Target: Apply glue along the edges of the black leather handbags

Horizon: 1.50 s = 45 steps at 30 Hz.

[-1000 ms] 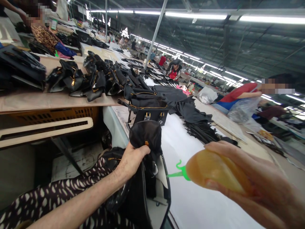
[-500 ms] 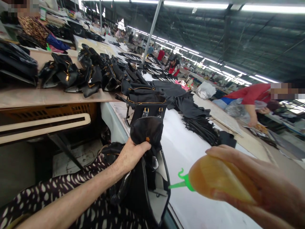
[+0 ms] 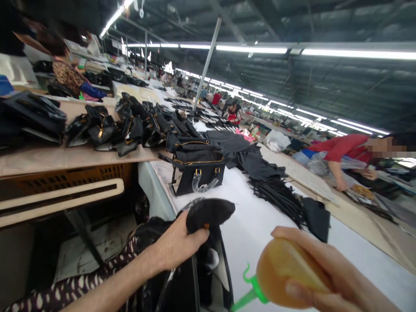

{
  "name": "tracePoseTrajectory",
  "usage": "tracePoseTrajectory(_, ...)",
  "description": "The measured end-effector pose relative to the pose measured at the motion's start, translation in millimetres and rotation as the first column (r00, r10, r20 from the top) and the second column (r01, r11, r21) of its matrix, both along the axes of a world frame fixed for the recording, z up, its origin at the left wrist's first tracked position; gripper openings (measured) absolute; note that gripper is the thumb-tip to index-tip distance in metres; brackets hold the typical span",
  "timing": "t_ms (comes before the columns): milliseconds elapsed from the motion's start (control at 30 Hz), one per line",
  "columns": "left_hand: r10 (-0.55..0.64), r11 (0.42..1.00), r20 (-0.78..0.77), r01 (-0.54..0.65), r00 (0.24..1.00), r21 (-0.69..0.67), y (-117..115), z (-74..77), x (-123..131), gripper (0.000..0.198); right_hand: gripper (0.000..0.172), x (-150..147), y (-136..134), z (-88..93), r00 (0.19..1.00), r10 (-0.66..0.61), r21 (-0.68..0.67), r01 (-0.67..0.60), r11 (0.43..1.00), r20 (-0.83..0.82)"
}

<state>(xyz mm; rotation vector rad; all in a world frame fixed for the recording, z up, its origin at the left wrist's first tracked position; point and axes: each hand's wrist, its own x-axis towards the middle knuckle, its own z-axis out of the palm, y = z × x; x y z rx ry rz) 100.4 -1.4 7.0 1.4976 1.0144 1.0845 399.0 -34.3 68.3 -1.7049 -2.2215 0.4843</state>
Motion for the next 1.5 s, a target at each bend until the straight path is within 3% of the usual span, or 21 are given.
tracePoseTrajectory(100,-0.078,0.989,-0.057,0.084,0.995,0.121,0.0,4.7,-2.9,0.038,0.051,-7.3,6.9,-2.4,0.963,-0.077,-0.155,0.037,0.987,-0.257)
tracePoseTrajectory(167,-0.063,0.986,-0.101,0.077,0.993,0.149,-0.2,2.9,-3.2,0.033,0.051,-16.5,5.0,-3.0,0.91,-0.14,-0.227,0.052,0.972,-0.39)
tracePoseTrajectory(300,0.125,0.99,-0.11,-0.116,0.986,0.08,1.5,-8.5,1.8,0.022,0.053,-29.3,-2.8,-9.4,0.76,-0.274,-0.296,0.112,0.949,-0.59)
tracePoseTrajectory(400,0.275,0.961,-0.079,-0.272,0.958,0.056,7.8,-11.8,4.8,0.02,0.052,-30.9,-2.0,-17.4,0.615,-0.328,-0.325,0.121,0.938,-0.717)
tracePoseTrajectory(500,0.374,0.923,-0.08,-0.363,0.924,0.129,15.7,-5.2,4.5,0.015,0.044,-30.0,4.2,-24.7,0.474,-0.359,-0.341,0.126,0.932,-0.804)
tracePoseTrajectory(567,0.419,0.892,-0.094,-0.39,0.903,0.229,19.6,1.1,4.8,0.014,0.037,-29.5,9.9,-27.7,0.433,-0.352,-0.326,0.137,0.935,-0.83)
tracePoseTrajectory(700,0.388,0.85,-0.185,-0.273,0.903,0.45,23.0,3.6,10.6,0.005,0.031,-27.8,22.9,-30.3,0.476,-0.297,-0.26,0.144,0.955,-0.828)
tracePoseTrajectory(800,0.382,0.81,-0.296,-0.163,0.875,0.564,23.9,-6.6,15.3,0.005,0.034,-23.9,31.5,-34.0,0.512,-0.263,-0.218,0.147,0.965,-0.818)
tracePoseTrajectory(967,0.469,0.724,-0.382,-0.099,0.796,0.683,24.1,-23.7,17.0,0.007,0.046,-15.5,35.4,-47.8,0.594,-0.276,-0.199,0.194,0.961,-0.755)
tracePoseTrajectory(1100,0.527,0.694,-0.424,-0.086,0.736,0.714,23.1,-26.2,19.4,0.01,0.049,-14.5,29.1,-53.6,0.741,-0.304,-0.15,0.268,0.952,-0.6)
tracePoseTrajectory(1267,0.536,0.716,-0.475,-0.079,0.698,0.694,22.7,-25.6,23.6,0.016,0.048,-16.7,19.4,-49.7,0.876,-0.285,0.011,0.314,0.949,-0.39)
tracePoseTrajectory(1500,0.561,0.723,-0.529,-0.065,0.637,0.688,22.4,-24.8,25.3,0.012,0.046,-21.5,20.8,-48.7,0.935,-0.219,0.172,0.273,0.946,-0.28)
